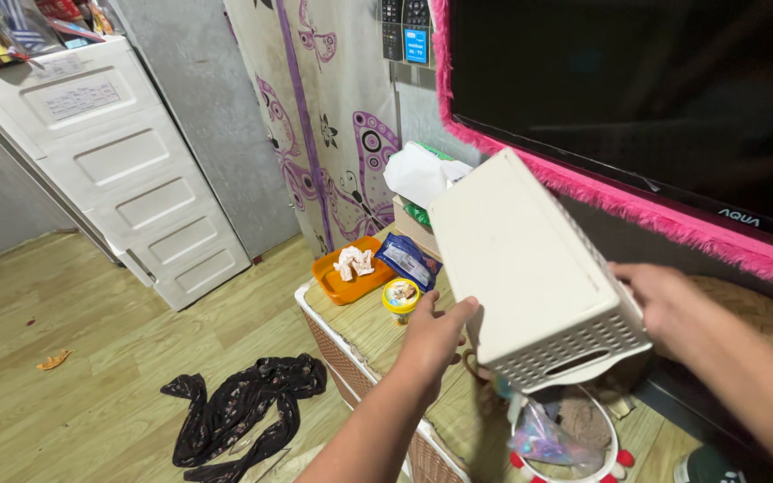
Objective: The person organizes a cluttered bedroom by sorting items into containers and arranging bedding. They place tissues into an orange container, move a white basket, hang a mesh bag, and fold a red blanket. They then arrange pillows and stuffed toys on the bed, put items into a black basket, and place a small box on a cabinet.
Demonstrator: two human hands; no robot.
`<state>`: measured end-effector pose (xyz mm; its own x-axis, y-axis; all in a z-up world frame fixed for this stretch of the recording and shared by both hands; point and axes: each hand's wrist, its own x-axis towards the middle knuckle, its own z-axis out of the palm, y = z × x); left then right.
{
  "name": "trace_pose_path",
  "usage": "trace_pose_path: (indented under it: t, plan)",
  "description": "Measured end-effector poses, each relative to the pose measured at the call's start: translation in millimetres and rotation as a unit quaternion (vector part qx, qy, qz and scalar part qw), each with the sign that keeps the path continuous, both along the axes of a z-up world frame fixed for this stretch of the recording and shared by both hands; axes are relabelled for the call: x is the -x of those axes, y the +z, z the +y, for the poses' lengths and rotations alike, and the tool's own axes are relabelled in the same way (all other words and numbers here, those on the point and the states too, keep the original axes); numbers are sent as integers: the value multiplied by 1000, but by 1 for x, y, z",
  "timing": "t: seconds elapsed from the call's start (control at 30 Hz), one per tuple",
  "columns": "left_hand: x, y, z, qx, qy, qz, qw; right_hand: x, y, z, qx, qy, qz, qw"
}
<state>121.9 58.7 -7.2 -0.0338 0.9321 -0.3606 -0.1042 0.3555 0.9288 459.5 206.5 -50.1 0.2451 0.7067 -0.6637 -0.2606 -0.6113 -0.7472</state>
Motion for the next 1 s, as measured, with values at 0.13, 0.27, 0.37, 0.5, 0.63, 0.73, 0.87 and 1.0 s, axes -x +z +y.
trace_pose_path:
  t: [0.13,0.27,0.37,0.5,0.63,0.73,0.87,1.0]
  plan:
    - [6,-18,-2,46,-25,10,999,6,49,-11,-53,45,-8,998]
    - [9,-52,-10,119,-65,5,991,24,91,-39,-109,139,-79,981]
    - [9,-75,-22,149,-82,21,985,40,111,-61,-179,203,-250,930]
    - [7,-93,-28,185,-68,28,980,61,123,-83,-254,249,-367,860]
    - [14,-103,-31,175,-31,43,983,77,128,-92,-231,274,-642,678]
    - [25,-102,-31,122,11,104,987,85,117,-89,-191,282,-703,625]
    - [44,-95,-36,93,57,165,980,80,87,-76,-184,280,-712,617]
    - [64,-90,-40,80,92,217,969,72,58,-61,-165,304,-727,593]
